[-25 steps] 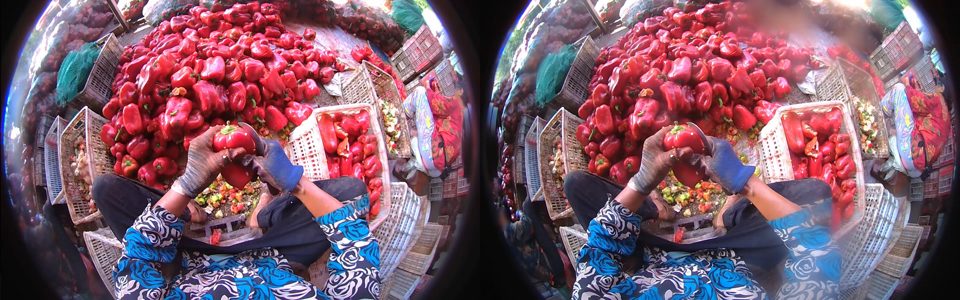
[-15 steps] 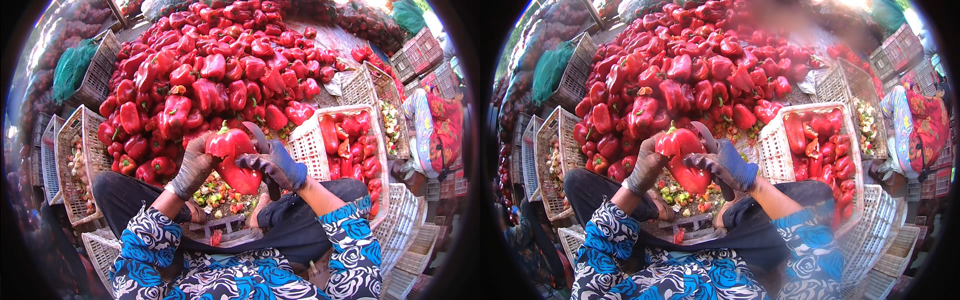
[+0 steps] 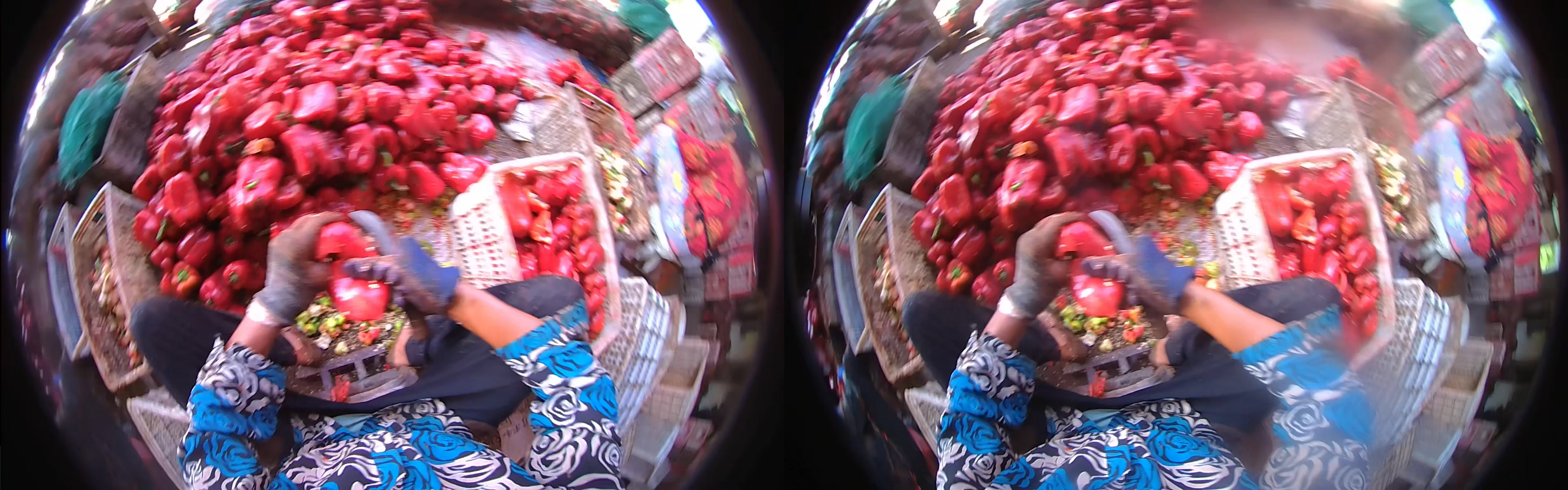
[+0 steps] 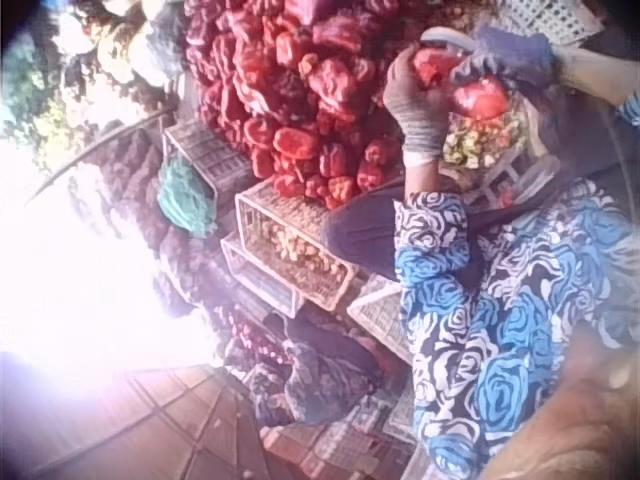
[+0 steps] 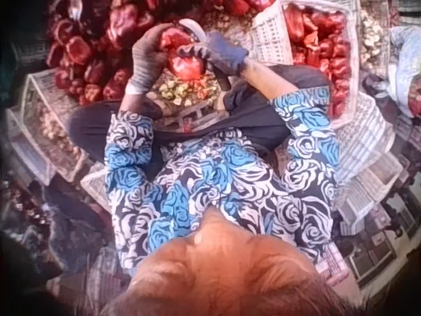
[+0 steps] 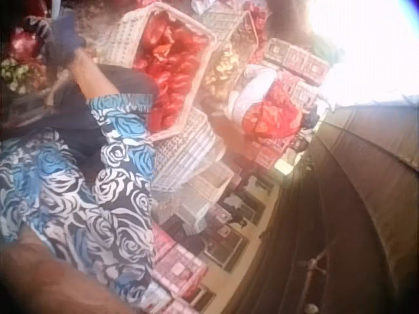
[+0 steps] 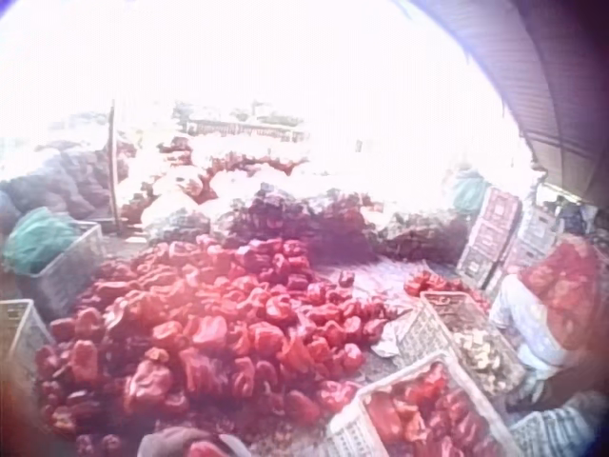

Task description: The person cuts red peppers into pieces using a knife and puts them into a white plastic crate.

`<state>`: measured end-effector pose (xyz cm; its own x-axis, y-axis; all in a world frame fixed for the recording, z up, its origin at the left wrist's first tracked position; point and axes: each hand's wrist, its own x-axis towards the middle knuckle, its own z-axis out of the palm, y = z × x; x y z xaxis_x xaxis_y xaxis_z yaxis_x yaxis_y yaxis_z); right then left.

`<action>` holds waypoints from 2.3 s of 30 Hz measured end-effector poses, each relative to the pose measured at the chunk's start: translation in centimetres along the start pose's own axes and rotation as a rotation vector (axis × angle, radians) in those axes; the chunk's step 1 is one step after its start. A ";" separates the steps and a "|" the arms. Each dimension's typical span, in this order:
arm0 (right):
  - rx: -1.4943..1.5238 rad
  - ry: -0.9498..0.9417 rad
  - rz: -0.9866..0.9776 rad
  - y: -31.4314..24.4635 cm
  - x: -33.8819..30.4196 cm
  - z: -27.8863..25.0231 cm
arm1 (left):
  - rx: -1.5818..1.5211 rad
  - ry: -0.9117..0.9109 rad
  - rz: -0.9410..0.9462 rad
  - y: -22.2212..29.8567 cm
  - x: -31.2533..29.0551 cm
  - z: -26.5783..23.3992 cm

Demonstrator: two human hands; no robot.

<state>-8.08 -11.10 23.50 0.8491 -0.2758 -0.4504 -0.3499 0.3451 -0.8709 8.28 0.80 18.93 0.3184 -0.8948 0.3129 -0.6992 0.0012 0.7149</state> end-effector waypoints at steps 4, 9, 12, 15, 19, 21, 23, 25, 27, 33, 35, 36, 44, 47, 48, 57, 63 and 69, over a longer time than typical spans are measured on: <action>0.266 0.127 0.062 4.6 2.2 0.1 | -0.346 0.017 -0.296 -1.1 0.0 1.9; 0.198 0.180 -0.025 4.4 1.5 -0.2 | -0.520 0.020 -0.395 -2.4 -0.2 3.3; 0.152 0.206 0.058 3.1 0.5 -0.1 | -0.728 0.015 -0.486 -1.9 -0.2 2.8; 0.049 0.236 0.101 0.9 -1.6 -1.1 | -0.946 0.130 -0.610 -3.0 0.0 1.5; -0.410 0.628 -0.522 2.3 -2.3 -4.4 | -0.794 0.106 -0.565 -3.3 0.0 -0.3; -0.502 0.807 -0.351 -1.7 -6.7 -6.6 | -0.879 0.023 -0.579 -3.1 0.1 1.6; -0.367 0.763 -0.340 -3.1 -7.7 -9.0 | -0.871 0.029 -0.650 -3.6 -1.1 0.4; -0.371 0.879 -0.418 -4.3 -11.1 -12.6 | -0.948 -0.007 -0.671 -3.2 -1.1 1.3; -0.387 0.983 -0.382 -4.4 -13.3 -15.7 | -1.023 -0.036 -0.695 -3.0 -1.0 2.1; -0.452 1.097 0.189 8.9 -12.7 -20.6 | -0.966 -0.144 -0.670 -3.1 -1.5 4.5; -0.496 1.111 0.253 13.8 -11.2 -21.9 | -0.940 -0.159 -0.682 -3.8 -1.7 4.4; -0.573 1.138 0.229 14.6 -10.8 -21.9 | -0.911 -0.154 -0.693 -3.9 -1.7 4.3; -0.809 1.166 0.183 13.1 -12.0 -22.4 | -1.132 -0.098 -0.766 -1.5 -0.2 5.5; -0.180 1.194 0.174 11.5 -11.8 -21.6 | -1.245 -0.163 -0.795 -1.1 -0.9 5.6; -0.040 1.194 0.113 12.0 -11.4 -21.6 | -1.227 -0.149 -0.832 -0.7 -1.1 5.1; -0.631 1.345 0.250 11.4 -13.0 -23.6 | -1.164 -0.146 -0.765 -1.3 -1.2 4.0; -0.438 0.978 -0.501 -2.1 -11.2 -15.9 | -0.897 -0.094 -0.497 -0.8 -1.2 3.3; -0.858 0.152 -0.553 -5.6 -3.4 -4.5 | -0.957 -0.070 -0.456 1.4 -0.1 2.9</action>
<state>-10.80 -16.14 29.04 0.9389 -0.3328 0.0877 -0.1409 -0.6042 -0.7843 5.39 -0.40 18.07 0.3649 -0.9228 -0.1235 0.2814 -0.0171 0.9594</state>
